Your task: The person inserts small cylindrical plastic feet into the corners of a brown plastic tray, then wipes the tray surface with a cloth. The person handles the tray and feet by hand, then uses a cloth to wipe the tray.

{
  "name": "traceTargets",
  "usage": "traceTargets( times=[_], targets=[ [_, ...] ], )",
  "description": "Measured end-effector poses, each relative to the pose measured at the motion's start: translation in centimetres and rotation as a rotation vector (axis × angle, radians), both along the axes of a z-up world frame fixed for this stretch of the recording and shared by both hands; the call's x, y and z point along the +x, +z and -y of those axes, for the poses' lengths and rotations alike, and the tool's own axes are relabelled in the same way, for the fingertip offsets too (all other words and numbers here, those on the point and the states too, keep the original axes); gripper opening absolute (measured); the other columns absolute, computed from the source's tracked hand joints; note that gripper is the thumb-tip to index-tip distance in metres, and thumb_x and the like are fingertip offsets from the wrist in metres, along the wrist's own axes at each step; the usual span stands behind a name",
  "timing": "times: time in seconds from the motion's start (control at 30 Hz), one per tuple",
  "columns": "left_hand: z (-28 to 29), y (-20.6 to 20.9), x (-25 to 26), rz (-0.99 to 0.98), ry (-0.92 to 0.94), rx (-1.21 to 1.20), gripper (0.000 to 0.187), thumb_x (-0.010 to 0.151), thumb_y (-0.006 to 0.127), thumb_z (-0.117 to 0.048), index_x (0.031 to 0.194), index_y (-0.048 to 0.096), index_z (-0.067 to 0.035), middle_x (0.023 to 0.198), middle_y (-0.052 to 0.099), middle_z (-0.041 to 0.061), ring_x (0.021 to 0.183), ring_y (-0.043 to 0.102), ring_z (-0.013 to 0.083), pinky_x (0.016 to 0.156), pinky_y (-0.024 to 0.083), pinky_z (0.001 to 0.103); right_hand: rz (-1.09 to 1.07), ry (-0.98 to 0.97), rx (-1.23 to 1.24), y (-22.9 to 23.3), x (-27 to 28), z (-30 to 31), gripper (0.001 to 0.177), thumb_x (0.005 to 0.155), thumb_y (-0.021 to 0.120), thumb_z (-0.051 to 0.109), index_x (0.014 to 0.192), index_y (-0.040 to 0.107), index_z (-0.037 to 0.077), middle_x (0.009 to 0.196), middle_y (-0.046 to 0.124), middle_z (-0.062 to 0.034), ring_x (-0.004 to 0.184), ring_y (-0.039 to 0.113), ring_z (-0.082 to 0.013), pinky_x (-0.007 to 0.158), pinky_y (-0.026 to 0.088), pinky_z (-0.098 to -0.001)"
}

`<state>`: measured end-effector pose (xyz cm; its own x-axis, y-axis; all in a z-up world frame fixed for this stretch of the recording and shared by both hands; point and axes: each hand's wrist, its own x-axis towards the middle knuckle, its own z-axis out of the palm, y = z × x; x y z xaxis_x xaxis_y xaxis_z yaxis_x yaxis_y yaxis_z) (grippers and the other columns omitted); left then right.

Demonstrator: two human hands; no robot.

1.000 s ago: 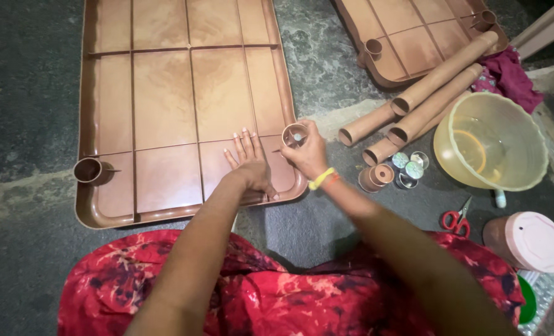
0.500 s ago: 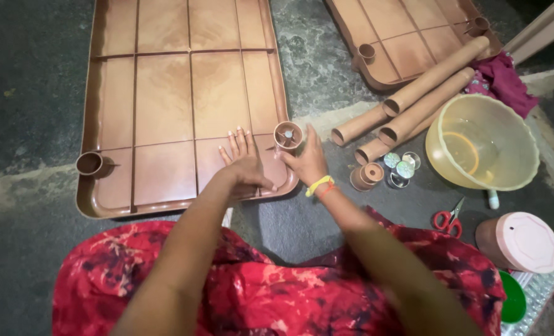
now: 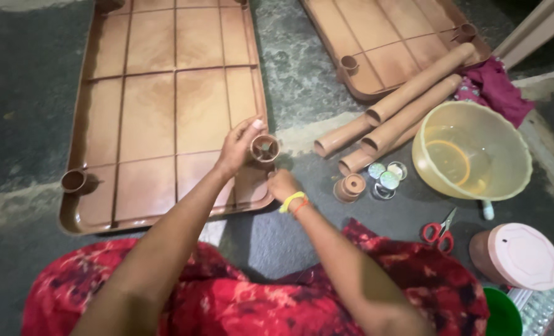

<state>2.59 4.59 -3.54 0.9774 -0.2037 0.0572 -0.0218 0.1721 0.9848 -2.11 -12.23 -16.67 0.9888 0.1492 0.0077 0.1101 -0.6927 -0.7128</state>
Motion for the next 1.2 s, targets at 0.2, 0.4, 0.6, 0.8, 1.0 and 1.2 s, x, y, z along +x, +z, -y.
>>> traceTargets(
  times=[0.2, 0.4, 0.6, 0.8, 1.0, 1.2],
  targets=[
    [1.5, 0.3, 4.1, -0.355, -0.426, -0.082, 0.105, 0.086, 0.026, -0.083, 0.136, 0.061, 0.003, 0.123, 0.074, 0.014, 0.109, 0.070, 0.0210, 0.093, 0.055, 0.037, -0.092, -0.413, 0.239, -4.0, -0.2, -2.9, 0.036, 0.091, 0.066, 0.029, 0.083, 0.071, -0.006, 0.084, 0.068, -0.0322, 0.087, 0.068, -0.0500, 0.077, 0.053, -0.0540],
    [2.0, -0.6, 4.0, -0.347, -0.310, 0.025, 0.105, 0.091, 0.029, -0.086, 0.100, 0.074, 0.009, 0.081, 0.074, 0.019, 0.074, 0.070, 0.0238, 0.068, 0.056, 0.033, -0.032, -0.539, 0.267, -2.6, -1.3, -4.3, 0.027, 0.087, 0.067, 0.019, 0.083, 0.070, -0.008, 0.082, 0.068, -0.0333, 0.086, 0.068, -0.0511, 0.077, 0.052, -0.0548],
    [3.0, -1.6, 3.8, -0.243, -0.008, 0.015, 0.099, 0.090, 0.039, -0.081, 0.082, 0.072, 0.012, 0.065, 0.071, 0.018, 0.056, 0.071, 0.0221, 0.057, 0.060, 0.030, -0.083, -0.630, 0.294, 0.3, -2.5, -4.5, 0.025, 0.086, 0.066, 0.019, 0.083, 0.069, -0.006, 0.083, 0.068, -0.0328, 0.085, 0.067, -0.0508, 0.076, 0.051, -0.0544],
    [3.9, -1.1, 2.7, -0.357, 0.364, -0.089, 0.098, 0.090, 0.037, -0.079, 0.082, 0.071, 0.012, 0.065, 0.070, 0.019, 0.056, 0.071, 0.0231, 0.056, 0.060, 0.034, -0.061, -0.625, 0.251, -0.3, -2.4, -4.3, 0.020, 0.084, 0.062, 0.014, 0.080, 0.067, -0.006, 0.079, 0.067, -0.0318, 0.081, 0.068, -0.0504, 0.073, 0.052, -0.0536],
    [1.3, -0.7, 3.1, -0.399, -0.337, -0.298, 0.092, 0.084, 0.027, -0.077, 0.114, 0.073, -0.004, 0.101, 0.079, 0.010, 0.090, 0.072, 0.0166, 0.084, 0.057, 0.031, 0.066, -0.501, 0.324, -2.4, -1.8, -3.7, 0.017, 0.081, 0.064, 0.013, 0.081, 0.067, -0.004, 0.077, 0.068, -0.0296, 0.080, 0.068, -0.0478, 0.071, 0.052, -0.0517],
    [2.9, -1.5, 2.2, -0.161, 0.006, -0.087, 0.086, 0.097, 0.046, -0.070, 0.092, 0.071, 0.011, 0.079, 0.074, 0.019, 0.067, 0.073, 0.0212, 0.063, 0.060, 0.033, 0.004, -0.603, 0.378, -1.0, -1.9, -5.0, 0.016, 0.073, 0.065, 0.009, 0.083, 0.068, -0.003, 0.080, 0.071, -0.0268, 0.080, 0.071, -0.0445, 0.072, 0.055, -0.0498]
  ],
)
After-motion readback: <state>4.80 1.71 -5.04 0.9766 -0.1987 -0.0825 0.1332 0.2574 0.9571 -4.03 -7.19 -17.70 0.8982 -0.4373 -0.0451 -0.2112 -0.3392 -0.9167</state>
